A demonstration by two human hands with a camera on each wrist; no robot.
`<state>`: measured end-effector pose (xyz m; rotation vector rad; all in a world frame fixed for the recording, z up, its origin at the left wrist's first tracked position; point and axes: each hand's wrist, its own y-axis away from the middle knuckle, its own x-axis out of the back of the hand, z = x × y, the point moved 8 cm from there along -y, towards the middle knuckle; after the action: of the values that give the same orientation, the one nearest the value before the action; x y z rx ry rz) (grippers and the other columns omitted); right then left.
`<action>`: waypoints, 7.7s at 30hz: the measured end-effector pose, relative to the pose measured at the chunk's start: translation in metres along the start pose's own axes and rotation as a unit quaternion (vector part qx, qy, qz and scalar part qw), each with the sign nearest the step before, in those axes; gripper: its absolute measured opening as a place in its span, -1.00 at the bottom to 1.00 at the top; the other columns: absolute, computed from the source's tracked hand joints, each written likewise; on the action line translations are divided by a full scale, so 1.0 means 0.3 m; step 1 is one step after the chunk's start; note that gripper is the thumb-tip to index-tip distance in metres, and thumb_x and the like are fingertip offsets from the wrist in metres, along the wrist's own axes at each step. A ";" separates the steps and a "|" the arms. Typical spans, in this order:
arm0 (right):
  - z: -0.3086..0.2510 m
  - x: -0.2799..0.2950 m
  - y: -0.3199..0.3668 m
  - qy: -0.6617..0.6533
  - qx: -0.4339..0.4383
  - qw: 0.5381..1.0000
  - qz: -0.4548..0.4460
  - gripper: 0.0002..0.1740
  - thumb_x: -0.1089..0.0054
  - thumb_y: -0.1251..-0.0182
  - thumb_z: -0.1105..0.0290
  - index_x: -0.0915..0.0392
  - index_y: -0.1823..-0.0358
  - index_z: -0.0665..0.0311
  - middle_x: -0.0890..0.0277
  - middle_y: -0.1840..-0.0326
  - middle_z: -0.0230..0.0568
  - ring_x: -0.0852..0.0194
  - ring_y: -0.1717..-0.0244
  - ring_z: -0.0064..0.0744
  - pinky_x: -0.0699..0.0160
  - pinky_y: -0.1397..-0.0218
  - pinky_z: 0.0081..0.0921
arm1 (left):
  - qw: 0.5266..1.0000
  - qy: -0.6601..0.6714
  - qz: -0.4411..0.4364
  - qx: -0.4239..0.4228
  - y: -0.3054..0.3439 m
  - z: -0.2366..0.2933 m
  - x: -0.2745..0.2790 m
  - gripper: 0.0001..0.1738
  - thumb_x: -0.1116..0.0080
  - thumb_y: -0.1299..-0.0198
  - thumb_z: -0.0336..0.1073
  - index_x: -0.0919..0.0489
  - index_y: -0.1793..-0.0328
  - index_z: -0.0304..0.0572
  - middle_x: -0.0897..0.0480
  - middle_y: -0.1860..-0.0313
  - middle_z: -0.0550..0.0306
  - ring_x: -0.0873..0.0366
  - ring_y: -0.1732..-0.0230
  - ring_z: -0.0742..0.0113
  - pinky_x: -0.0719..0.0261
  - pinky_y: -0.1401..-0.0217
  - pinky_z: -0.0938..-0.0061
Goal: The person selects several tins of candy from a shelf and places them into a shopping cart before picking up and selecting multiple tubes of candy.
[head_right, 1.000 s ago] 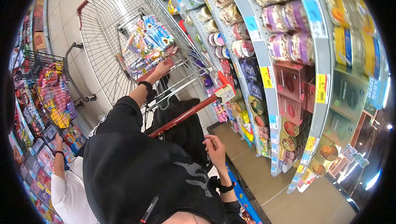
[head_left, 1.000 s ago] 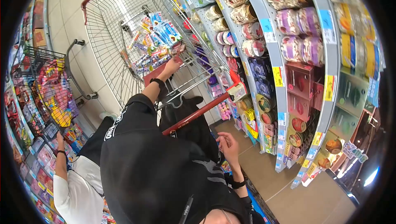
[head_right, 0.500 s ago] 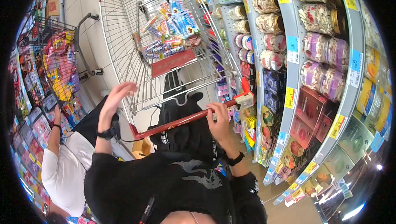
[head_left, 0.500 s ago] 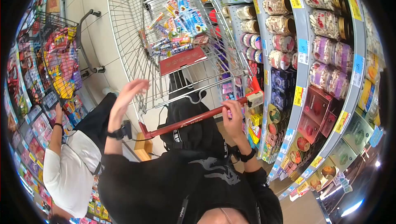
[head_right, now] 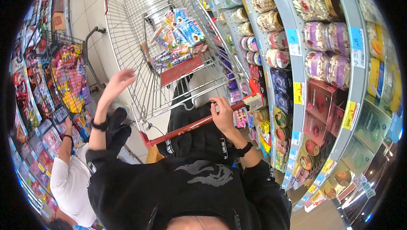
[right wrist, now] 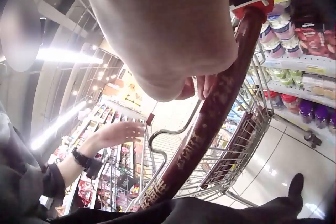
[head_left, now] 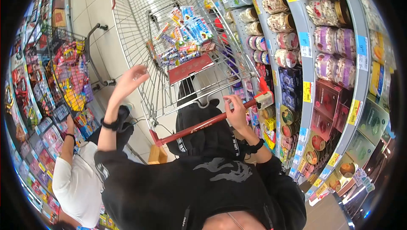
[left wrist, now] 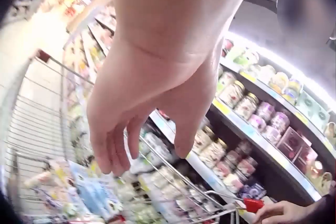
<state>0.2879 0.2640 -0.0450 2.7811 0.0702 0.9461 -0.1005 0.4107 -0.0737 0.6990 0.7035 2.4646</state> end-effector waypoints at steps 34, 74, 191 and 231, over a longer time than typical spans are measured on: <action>0.056 -0.032 -0.052 0.169 -0.070 0.979 0.093 -0.83 -0.24 -0.25 0.58 -0.63 0.14 0.25 -0.69 0.37 -0.33 -0.63 0.44 -0.36 -0.39 0.40 -0.47 | 0.712 -0.633 -0.025 -0.304 -1.314 -0.128 -1.266 -0.68 -0.21 -0.10 -0.29 -0.65 0.04 -0.29 -0.64 0.12 0.12 -0.51 -0.03 0.13 -0.57 0.18 0.30; 0.028 -0.014 -0.036 0.143 -0.023 0.979 0.144 -0.83 -0.24 -0.26 0.54 -0.64 0.13 0.19 -0.63 0.43 -0.35 -0.60 0.46 -0.34 -0.40 0.40 -0.42 | 0.965 -0.151 0.084 -0.196 -0.999 0.027 -0.699 -0.58 -0.34 -0.09 -0.33 -0.67 -0.13 -0.14 -0.76 0.20 -0.06 -0.76 0.18 0.02 -0.70 0.08 0.23; -0.197 1.855 1.630 0.136 -0.073 0.806 0.571 -0.55 -0.48 -0.24 0.24 -0.61 -0.08 0.29 -0.62 0.28 -0.39 -0.55 0.22 -0.67 -0.53 0.16 -0.60 | 0.830 0.126 -0.524 -0.144 0.642 1.238 -1.761 -0.30 -0.32 -0.18 -0.57 -0.36 -0.47 -0.45 -0.66 -0.14 -0.01 -0.69 -0.07 0.30 -0.66 -0.18 0.39; -0.167 1.791 1.466 0.331 -0.072 0.759 0.556 -0.70 -0.26 -0.40 0.23 -0.58 -0.04 0.22 -0.71 0.26 -0.10 -0.67 0.38 -0.10 -0.62 0.31 -0.28 | 0.817 0.112 -0.546 -0.150 0.629 1.202 -1.827 -0.35 -0.25 -0.24 -0.61 -0.34 -0.47 -0.45 -0.63 -0.19 -0.07 -0.68 -0.12 0.22 -0.69 -0.21 0.33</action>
<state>0.6752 -0.0986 0.4059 1.9812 -1.5982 1.9785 0.4664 0.0823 0.1181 -0.1526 0.5380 1.4971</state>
